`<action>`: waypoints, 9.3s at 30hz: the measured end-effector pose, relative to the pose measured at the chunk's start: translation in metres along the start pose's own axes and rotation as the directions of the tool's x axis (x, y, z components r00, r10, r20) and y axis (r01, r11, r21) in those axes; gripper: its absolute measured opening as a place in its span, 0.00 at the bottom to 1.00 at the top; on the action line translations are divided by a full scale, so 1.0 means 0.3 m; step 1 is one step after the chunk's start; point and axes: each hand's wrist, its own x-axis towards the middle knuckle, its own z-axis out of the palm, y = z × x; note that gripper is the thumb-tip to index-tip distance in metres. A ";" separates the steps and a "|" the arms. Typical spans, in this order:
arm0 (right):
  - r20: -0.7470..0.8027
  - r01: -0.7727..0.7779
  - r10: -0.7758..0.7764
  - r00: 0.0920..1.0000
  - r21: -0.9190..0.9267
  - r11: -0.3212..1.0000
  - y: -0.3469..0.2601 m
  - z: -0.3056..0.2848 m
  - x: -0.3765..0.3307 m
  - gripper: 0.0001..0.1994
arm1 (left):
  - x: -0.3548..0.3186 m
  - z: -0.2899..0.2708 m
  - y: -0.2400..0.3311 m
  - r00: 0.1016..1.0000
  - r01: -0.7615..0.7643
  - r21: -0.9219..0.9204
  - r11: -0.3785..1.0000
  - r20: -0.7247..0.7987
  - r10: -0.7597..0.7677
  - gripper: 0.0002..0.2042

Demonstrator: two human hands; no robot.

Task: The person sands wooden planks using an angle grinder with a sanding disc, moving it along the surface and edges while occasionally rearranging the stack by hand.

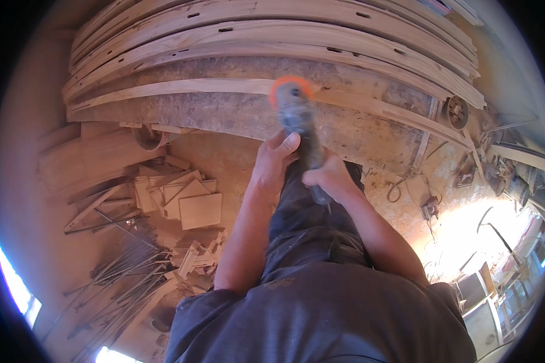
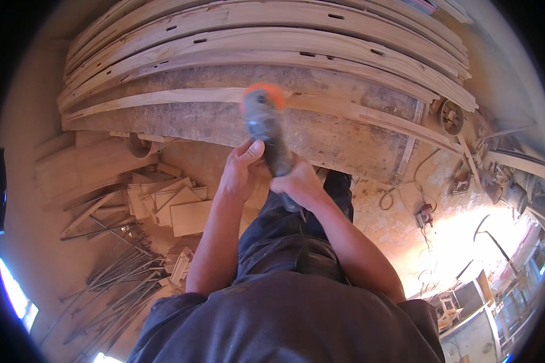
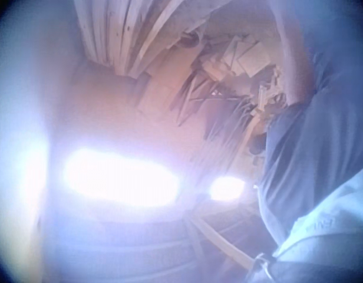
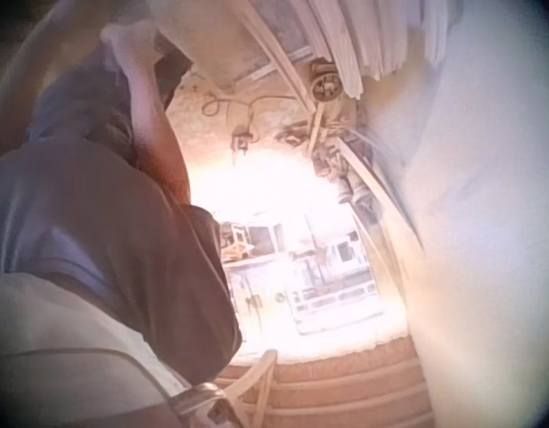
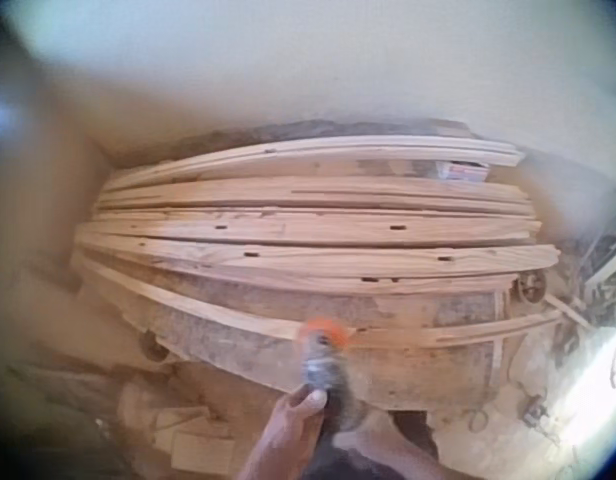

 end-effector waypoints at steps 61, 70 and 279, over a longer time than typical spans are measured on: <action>-0.443 -0.024 0.129 0.887 0.235 0.972 0.349 -1.235 -0.576 0.30 | 0.128 1.371 -0.882 0.895 0.277 0.386 0.880 0.231 -0.382 0.13; -0.596 0.139 0.059 0.801 0.280 0.950 0.388 -1.216 -0.600 0.25 | 0.133 1.386 -0.934 0.890 0.264 0.497 0.827 0.205 -0.407 0.11; -0.269 -0.046 -0.789 0.552 -0.955 0.293 -0.139 0.754 0.481 0.28 | -0.265 -1.266 0.951 0.950 -0.269 -0.023 0.963 -0.174 0.261 0.10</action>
